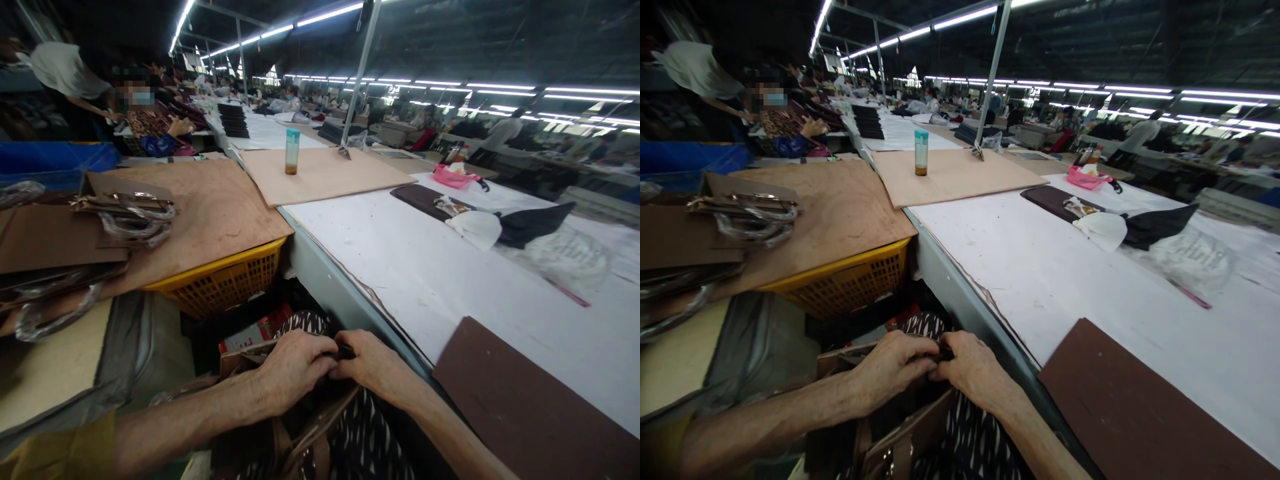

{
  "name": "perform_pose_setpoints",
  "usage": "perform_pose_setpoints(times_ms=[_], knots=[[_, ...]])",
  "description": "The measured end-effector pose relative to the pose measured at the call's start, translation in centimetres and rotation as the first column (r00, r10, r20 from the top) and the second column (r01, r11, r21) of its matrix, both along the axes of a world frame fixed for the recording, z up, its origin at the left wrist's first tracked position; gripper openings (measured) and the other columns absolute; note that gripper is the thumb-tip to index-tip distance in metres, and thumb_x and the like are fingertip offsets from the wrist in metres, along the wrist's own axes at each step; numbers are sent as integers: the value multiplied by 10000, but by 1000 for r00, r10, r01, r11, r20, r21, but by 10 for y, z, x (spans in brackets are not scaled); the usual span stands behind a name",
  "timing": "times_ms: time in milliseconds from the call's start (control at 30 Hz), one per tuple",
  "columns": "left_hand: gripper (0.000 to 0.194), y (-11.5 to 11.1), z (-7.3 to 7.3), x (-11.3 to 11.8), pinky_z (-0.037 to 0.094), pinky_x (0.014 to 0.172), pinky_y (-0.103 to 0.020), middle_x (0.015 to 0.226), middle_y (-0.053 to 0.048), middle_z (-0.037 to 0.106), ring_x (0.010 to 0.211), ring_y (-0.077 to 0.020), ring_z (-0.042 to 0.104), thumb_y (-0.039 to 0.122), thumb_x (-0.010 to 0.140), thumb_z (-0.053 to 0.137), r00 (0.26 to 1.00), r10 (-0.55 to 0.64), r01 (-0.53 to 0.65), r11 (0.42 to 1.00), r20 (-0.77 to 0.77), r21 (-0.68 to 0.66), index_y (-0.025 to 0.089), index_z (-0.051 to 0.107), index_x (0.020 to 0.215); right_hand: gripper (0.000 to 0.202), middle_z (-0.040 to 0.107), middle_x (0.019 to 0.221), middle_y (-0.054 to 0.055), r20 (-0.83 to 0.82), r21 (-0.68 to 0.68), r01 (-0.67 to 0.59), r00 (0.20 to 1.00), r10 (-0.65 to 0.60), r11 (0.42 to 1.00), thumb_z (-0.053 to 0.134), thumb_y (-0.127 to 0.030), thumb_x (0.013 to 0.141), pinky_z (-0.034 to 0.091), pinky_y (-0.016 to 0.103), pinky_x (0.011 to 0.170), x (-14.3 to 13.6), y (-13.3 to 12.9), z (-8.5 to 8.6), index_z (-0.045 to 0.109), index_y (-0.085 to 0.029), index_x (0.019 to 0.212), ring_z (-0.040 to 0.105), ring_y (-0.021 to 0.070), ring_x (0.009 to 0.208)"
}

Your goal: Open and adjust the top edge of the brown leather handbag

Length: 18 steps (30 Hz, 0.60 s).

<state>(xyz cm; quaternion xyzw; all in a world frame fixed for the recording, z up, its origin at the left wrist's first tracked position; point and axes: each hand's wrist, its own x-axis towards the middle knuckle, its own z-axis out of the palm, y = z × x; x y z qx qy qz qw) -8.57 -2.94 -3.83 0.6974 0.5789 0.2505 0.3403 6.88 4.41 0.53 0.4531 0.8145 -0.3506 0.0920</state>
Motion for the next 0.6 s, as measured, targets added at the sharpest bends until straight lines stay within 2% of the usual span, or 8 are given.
perform_pose_setpoints(times_ms=[100,267,433,600], knots=[[202,5,3,1,367,621,-234,697,5,669,665,-136,585,240,838,510,1000,24,-24,1000,-18,-15,204,708,821,180,607,717,-54,-30,-11,37,999,-38,999,667,-305,628,288,227,570,1,-3,4,641,-229,789,534,120,700],[234,9,4,7,364,611,-260,692,-21,667,676,-163,577,178,783,464,983,30,-45,996,-181,-80,187,697,767,125,575,642,-59,-46,-31,67,997,-69,997,628,-285,648,272,231,544,4,-8,1,646,-225,757,479,99,592],[256,9,4,12,452,646,-335,788,-85,675,724,-240,622,184,844,381,909,-35,29,999,-415,-21,160,635,831,155,645,757,-9,-66,11,98,993,-97,995,548,-299,730,316,242,604,4,-11,-1,657,-207,792,560,143,706],[246,8,4,14,514,652,-425,787,-98,673,733,-295,647,160,851,359,885,-38,57,998,-463,27,154,605,849,230,669,787,36,-42,67,58,998,-55,996,479,-290,816,338,249,631,2,-13,-1,686,-193,791,595,172,789]])
